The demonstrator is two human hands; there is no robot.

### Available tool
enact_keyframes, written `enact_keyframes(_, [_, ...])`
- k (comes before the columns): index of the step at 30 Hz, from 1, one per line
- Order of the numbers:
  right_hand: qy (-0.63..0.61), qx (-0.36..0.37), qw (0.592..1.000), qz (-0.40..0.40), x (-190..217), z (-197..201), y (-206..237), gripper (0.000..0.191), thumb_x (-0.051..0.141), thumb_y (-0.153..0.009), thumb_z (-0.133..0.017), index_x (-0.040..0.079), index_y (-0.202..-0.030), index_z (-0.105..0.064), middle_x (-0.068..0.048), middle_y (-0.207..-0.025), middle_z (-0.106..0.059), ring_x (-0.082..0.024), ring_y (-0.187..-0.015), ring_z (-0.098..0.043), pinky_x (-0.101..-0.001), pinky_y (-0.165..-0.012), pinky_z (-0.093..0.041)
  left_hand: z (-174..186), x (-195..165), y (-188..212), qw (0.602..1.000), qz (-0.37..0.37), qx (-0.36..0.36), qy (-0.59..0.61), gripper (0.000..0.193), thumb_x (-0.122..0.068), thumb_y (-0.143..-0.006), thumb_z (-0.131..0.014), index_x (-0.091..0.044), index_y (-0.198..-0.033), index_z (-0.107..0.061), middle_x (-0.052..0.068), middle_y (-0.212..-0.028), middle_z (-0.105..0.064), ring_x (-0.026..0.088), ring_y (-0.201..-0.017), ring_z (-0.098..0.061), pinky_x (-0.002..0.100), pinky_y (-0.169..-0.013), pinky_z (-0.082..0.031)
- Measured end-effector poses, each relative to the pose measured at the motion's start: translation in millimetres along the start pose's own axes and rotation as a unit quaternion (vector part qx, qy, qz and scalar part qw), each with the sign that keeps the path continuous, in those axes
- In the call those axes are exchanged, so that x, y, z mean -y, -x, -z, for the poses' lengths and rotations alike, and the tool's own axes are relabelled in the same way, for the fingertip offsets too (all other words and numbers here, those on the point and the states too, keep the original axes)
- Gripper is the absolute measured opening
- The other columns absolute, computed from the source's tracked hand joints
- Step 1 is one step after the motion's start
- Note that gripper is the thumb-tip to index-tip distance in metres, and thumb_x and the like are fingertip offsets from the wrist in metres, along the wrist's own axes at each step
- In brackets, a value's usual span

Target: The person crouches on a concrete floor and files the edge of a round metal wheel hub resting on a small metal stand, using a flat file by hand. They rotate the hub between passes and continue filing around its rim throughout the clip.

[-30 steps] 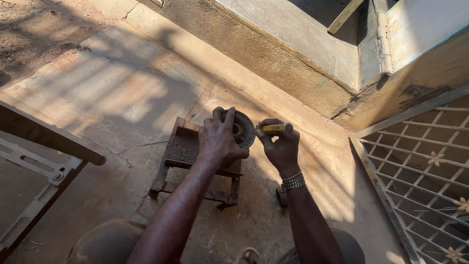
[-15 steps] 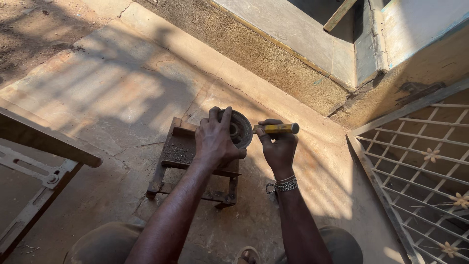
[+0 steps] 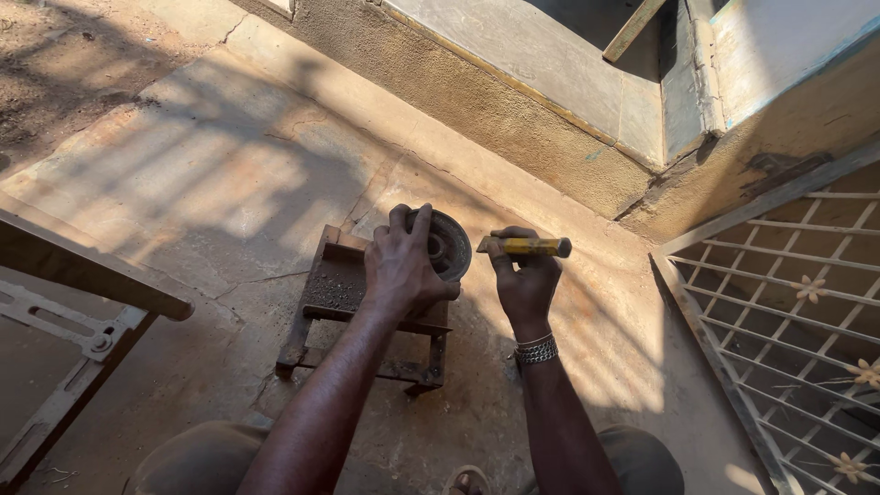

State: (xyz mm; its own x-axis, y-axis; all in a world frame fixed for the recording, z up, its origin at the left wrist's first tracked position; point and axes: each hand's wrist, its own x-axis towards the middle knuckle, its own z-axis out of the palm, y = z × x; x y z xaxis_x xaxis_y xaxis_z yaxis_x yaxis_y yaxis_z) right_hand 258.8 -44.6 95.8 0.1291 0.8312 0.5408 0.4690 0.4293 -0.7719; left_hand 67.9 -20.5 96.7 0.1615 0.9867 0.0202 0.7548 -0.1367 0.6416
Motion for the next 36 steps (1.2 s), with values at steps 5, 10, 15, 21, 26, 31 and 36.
enact_keyframes(5, [0.092,0.043,0.993,0.059,8,-3,0,0.015,0.006,-0.091,-0.08,0.002,-0.102,-0.071,-0.009,-0.101,-0.079,-0.014,-0.096,-0.077,-0.0297,-0.086,-0.06,-2,-1,0,1.0,-0.001,-0.013,-0.001,0.137,-0.049,-0.046,-0.099,-0.014,-0.157,-0.028,0.022,-0.149,-0.035,0.042,-0.125,-0.049,0.058,-0.102,-0.05])
enact_keyframes(10, [-0.117,-0.046,0.99,0.058,12,-8,-1,0.02,0.011,-0.096,-0.073,0.006,-0.112,-0.063,-0.006,-0.118,-0.073,-0.012,-0.112,-0.071,-0.0274,-0.098,-0.06,-3,-1,-3,0.999,0.014,0.017,-0.023,0.135,-0.052,-0.051,-0.099,-0.017,-0.159,-0.026,0.025,-0.15,-0.032,0.043,-0.124,-0.049,0.06,-0.102,-0.048])
enact_keyframes(15, [0.0,0.017,1.0,-0.014,9,-5,-3,0.017,0.008,-0.092,-0.077,0.005,-0.106,-0.068,-0.008,-0.108,-0.077,-0.013,-0.103,-0.074,-0.0285,-0.086,-0.062,-2,1,-3,1.0,0.001,0.004,-0.02,0.137,-0.052,-0.048,-0.098,-0.015,-0.158,-0.026,0.023,-0.149,-0.031,0.042,-0.123,-0.05,0.059,-0.101,-0.05])
enact_keyframes(21, [0.05,0.062,0.997,0.011,4,-1,-5,0.014,0.006,-0.092,-0.077,0.004,-0.104,-0.071,-0.008,-0.105,-0.079,-0.014,-0.102,-0.077,-0.031,-0.091,-0.061,-5,-2,-1,1.0,0.002,0.009,-0.012,0.134,-0.051,-0.051,-0.097,-0.015,-0.159,-0.026,0.022,-0.15,-0.031,0.041,-0.124,-0.049,0.058,-0.101,-0.05])
enact_keyframes(26, [-0.061,0.036,0.997,0.008,1,-7,0,0.019,0.005,-0.091,-0.075,0.006,-0.108,-0.066,-0.006,-0.112,-0.075,-0.015,-0.109,-0.073,-0.0319,-0.096,-0.06,-5,-1,0,1.0,0.005,0.005,-0.01,0.132,-0.05,-0.051,-0.097,-0.016,-0.158,-0.028,0.022,-0.148,-0.032,0.043,-0.125,-0.048,0.06,-0.104,-0.047])
enact_keyframes(31, [-0.043,0.035,0.998,0.033,3,-13,10,0.02,-0.001,-0.092,-0.075,0.004,-0.111,-0.067,-0.009,-0.115,-0.074,-0.019,-0.111,-0.072,-0.0341,-0.097,-0.06,-2,-1,-1,1.0,-0.005,-0.008,-0.025,0.133,-0.053,-0.051,-0.098,-0.014,-0.157,-0.027,0.023,-0.147,-0.031,0.043,-0.125,-0.048,0.062,-0.103,-0.046])
enact_keyframes(36, [-0.023,0.044,0.999,-0.009,4,-3,8,0.017,0.001,-0.092,-0.076,0.005,-0.107,-0.069,-0.007,-0.109,-0.077,-0.018,-0.105,-0.075,-0.0329,-0.094,-0.061,-5,-2,0,1.0,-0.005,0.0,-0.027,0.134,-0.055,-0.051,-0.097,-0.014,-0.158,-0.028,0.023,-0.146,-0.033,0.043,-0.124,-0.05,0.059,-0.102,-0.049])
